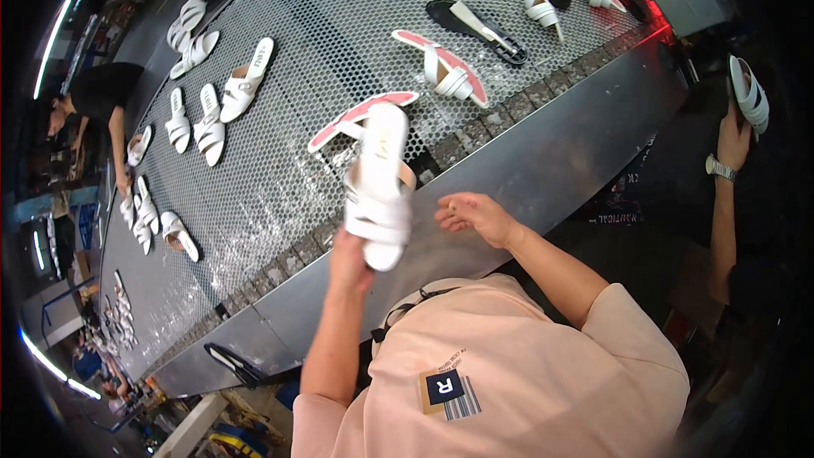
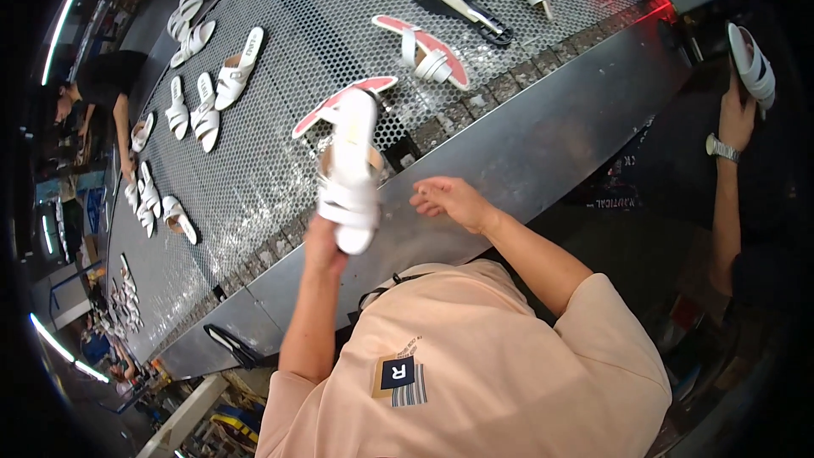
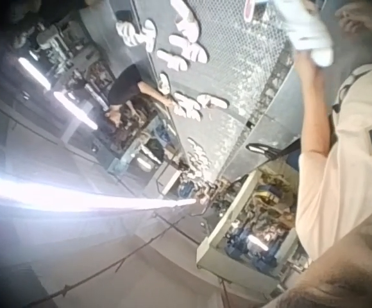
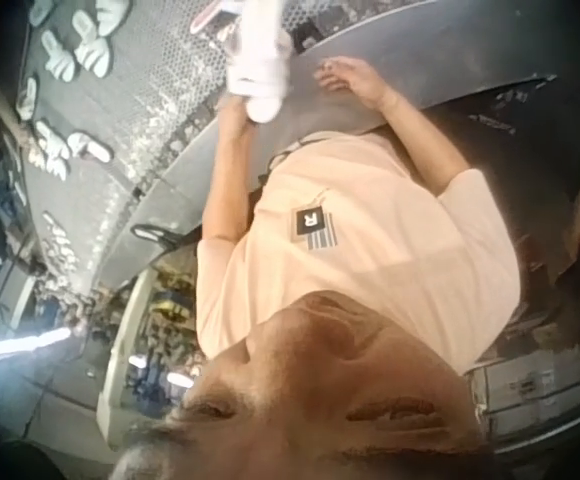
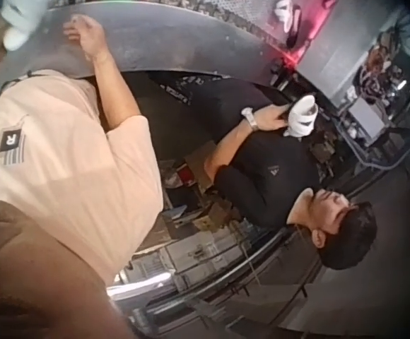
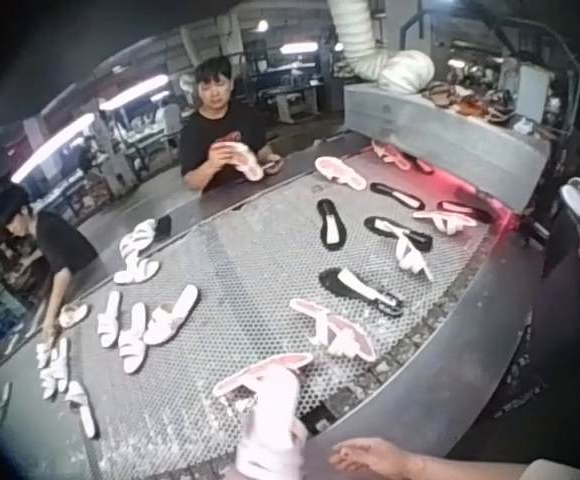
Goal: Assembling sandals by matching soles and uppers on a conveyor belt.
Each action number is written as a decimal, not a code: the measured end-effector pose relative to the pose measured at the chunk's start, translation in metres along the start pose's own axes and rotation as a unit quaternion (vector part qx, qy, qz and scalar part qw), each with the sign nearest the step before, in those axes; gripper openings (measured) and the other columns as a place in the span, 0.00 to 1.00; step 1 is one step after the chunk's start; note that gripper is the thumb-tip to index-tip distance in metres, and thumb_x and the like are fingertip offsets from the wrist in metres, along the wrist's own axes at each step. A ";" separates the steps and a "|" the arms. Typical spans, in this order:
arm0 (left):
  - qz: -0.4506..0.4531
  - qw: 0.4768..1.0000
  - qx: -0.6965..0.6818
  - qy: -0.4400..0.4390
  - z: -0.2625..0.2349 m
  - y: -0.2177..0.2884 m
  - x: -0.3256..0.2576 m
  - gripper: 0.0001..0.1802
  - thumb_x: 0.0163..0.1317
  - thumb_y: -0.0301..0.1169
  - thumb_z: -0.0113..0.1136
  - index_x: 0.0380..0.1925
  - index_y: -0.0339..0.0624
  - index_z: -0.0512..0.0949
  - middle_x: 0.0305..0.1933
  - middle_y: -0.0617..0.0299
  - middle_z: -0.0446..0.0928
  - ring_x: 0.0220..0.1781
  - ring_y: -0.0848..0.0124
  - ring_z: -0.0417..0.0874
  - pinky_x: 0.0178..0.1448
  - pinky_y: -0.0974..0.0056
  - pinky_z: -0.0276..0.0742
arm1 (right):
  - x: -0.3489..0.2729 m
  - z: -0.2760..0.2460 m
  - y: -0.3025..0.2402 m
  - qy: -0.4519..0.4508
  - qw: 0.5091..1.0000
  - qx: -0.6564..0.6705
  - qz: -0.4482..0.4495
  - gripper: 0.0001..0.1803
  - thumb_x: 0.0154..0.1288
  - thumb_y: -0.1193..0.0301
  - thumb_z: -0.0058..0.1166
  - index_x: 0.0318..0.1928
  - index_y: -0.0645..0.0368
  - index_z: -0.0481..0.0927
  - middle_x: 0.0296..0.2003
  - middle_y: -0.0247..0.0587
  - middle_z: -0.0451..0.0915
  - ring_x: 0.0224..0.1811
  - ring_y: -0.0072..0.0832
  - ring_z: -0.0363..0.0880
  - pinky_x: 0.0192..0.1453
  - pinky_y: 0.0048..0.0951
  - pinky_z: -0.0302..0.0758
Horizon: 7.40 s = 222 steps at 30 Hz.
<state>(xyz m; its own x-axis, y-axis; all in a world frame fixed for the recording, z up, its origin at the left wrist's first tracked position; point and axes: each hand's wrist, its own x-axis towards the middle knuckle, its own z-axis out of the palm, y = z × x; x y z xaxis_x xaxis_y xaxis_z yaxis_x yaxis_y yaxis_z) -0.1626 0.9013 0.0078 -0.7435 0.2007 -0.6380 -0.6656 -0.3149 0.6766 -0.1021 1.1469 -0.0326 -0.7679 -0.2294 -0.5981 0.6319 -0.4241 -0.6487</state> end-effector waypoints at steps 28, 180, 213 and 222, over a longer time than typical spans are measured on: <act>-0.002 0.901 0.391 -0.187 0.002 -0.042 -0.049 0.19 0.59 0.42 0.61 0.44 0.40 0.80 0.43 0.54 0.81 0.45 0.66 0.81 0.52 0.62 0.75 | 0.023 0.060 -0.001 -0.122 0.988 -0.032 0.092 0.19 0.61 0.83 0.45 0.55 0.68 0.72 0.46 0.50 0.80 0.45 0.38 0.82 0.50 0.37 0.80; 0.036 0.992 -0.084 -0.092 0.154 -0.051 0.086 0.21 0.64 0.26 0.57 0.57 0.43 0.67 0.44 0.58 0.79 0.44 0.69 0.81 0.50 0.63 0.78 | 0.004 -0.138 -0.076 -0.058 0.952 -0.299 0.035 0.14 0.60 0.66 0.60 0.44 0.60 0.82 0.36 0.38 0.84 0.37 0.19 0.78 0.44 0.27 0.75; 0.015 0.851 0.522 -0.050 0.186 -0.018 0.061 0.11 0.57 0.29 0.64 0.36 0.32 0.81 0.31 0.60 0.82 0.32 0.78 0.79 0.38 0.71 0.75 | -0.003 -0.158 -0.103 -0.155 0.860 -0.487 -0.019 0.15 0.61 0.62 0.56 0.38 0.64 0.81 0.37 0.57 0.81 0.42 0.49 0.80 0.45 0.37 0.75; 0.019 0.931 0.361 -0.055 0.193 -0.031 0.070 0.12 0.59 0.28 0.63 0.41 0.31 0.80 0.35 0.60 0.82 0.35 0.76 0.79 0.41 0.70 0.76 | -0.003 -0.178 -0.117 -0.145 0.857 -0.493 -0.022 0.16 0.61 0.61 0.56 0.39 0.63 0.81 0.37 0.54 0.82 0.40 0.43 0.82 0.46 0.35 0.75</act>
<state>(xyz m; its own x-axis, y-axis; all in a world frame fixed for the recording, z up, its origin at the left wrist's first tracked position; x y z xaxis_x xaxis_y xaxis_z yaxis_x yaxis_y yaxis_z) -0.2068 1.1045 0.0129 -0.7427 0.3083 -0.5944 -0.4801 0.3738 0.7936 -0.1552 1.3530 -0.0382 -0.6972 -0.5007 -0.5131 0.2726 0.4769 -0.8356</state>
